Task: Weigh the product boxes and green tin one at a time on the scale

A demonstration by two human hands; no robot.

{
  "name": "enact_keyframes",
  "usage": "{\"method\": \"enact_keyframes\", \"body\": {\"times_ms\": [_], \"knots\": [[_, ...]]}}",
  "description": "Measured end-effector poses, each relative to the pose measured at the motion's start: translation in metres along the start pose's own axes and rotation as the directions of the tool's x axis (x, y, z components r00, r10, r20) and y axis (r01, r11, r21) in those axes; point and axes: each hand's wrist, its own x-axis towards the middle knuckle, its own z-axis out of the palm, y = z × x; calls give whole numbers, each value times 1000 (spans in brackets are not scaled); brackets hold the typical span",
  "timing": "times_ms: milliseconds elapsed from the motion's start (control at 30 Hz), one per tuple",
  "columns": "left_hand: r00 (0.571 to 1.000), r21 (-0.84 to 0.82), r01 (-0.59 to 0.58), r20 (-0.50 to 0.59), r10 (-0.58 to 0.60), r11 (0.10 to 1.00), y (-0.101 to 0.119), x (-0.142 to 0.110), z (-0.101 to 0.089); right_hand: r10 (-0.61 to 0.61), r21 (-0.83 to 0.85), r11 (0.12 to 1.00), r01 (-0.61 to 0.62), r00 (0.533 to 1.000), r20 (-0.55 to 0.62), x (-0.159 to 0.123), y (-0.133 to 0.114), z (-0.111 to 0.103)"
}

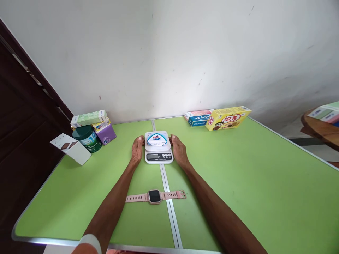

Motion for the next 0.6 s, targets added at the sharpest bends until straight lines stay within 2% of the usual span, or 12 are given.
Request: {"method": "enact_keyframes", "body": {"times_ms": [600], "knots": [[1000,6,-15,14,15,1000,-2,-1,0,-39,-3,999,39,999,1,0,-6,-2]]}}
